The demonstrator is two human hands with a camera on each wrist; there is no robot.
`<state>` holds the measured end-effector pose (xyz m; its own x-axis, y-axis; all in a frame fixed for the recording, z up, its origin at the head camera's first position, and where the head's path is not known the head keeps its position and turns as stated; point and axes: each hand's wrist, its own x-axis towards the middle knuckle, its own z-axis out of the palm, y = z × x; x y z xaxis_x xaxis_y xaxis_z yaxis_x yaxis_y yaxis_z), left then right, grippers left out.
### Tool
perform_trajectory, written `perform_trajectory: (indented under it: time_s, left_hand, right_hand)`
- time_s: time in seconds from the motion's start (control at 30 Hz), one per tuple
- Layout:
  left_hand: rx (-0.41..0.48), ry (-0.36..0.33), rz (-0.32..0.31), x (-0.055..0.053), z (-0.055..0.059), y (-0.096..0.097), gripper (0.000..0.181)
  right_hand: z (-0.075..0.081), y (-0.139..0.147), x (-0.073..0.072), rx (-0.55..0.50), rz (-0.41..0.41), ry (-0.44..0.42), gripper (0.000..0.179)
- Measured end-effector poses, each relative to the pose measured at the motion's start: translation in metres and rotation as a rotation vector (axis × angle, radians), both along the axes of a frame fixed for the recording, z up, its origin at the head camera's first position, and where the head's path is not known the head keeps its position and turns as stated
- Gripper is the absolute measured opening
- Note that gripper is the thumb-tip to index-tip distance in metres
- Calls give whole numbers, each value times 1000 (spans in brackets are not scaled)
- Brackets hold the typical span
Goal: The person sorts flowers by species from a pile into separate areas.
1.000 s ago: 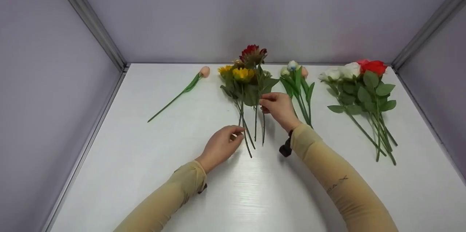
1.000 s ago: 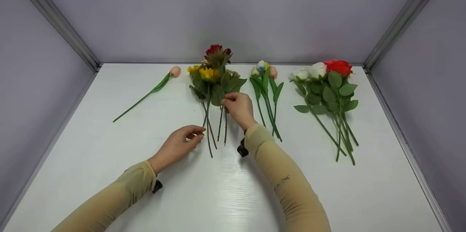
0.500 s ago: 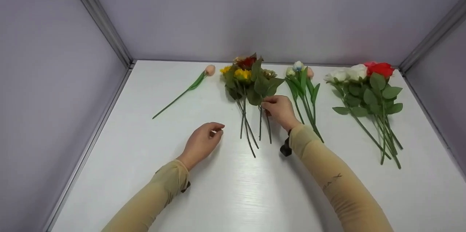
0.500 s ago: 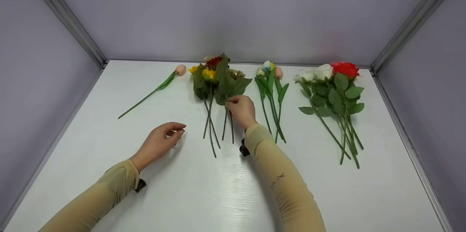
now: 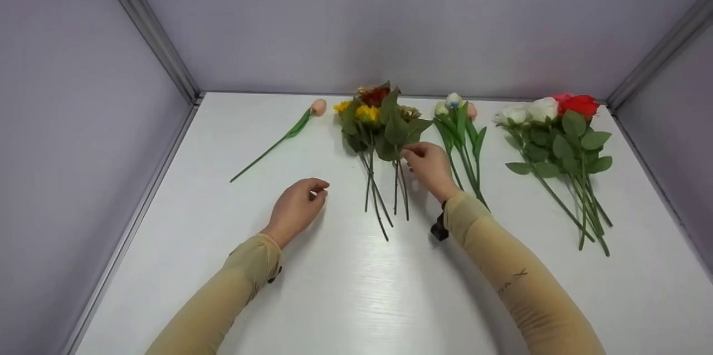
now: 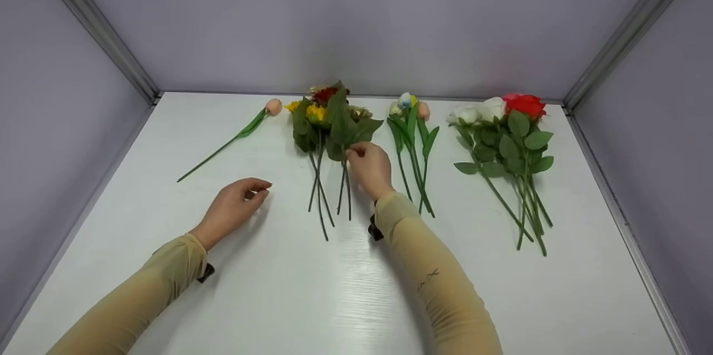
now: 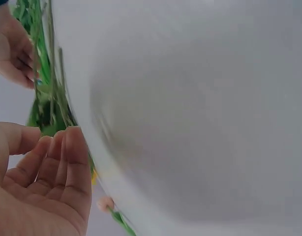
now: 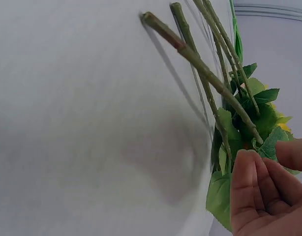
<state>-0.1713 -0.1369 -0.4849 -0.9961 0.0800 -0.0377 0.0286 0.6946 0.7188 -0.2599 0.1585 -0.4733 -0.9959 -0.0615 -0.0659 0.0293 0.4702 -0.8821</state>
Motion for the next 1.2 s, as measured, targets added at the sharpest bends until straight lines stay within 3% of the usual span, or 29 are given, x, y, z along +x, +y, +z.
perform_trajectory:
  time_s: [0.13, 0.23, 0.33, 0.43, 0.6, 0.73, 0.97, 1.2]
  left_hand:
    - [-151, 80, 42, -22, 3, -28, 27]
    - [-282, 145, 87, -40, 2, -53, 26]
    - [-382, 172, 138, -54, -2, -77, 24]
    - [-440, 164, 181, -63, -8, -93, 20]
    - [-502, 110, 214, -63, -16, -109, 18]
    - [-561, 105, 192, -61, -18, -114, 17]
    - [-662, 181, 130, -58, -21, -120, 14]
    - [-682, 168, 116, -55, -19, -124, 13]
  right_hand:
    - [10, -3, 5, 121, 41, 174, 29]
    - [16, -13, 13, 207, 142, 275, 28]
    - [19, -32, 22, 296, 271, 306, 30]
    - [17, -56, 31, 404, 410, 295, 34]
    - [14, -99, 46, 581, 612, 363, 37]
    - [16, -124, 56, 613, 699, 408, 34]
    - [11, -141, 63, 628, 734, 432, 30]
    - [5, -131, 63, 597, 726, 420, 27]
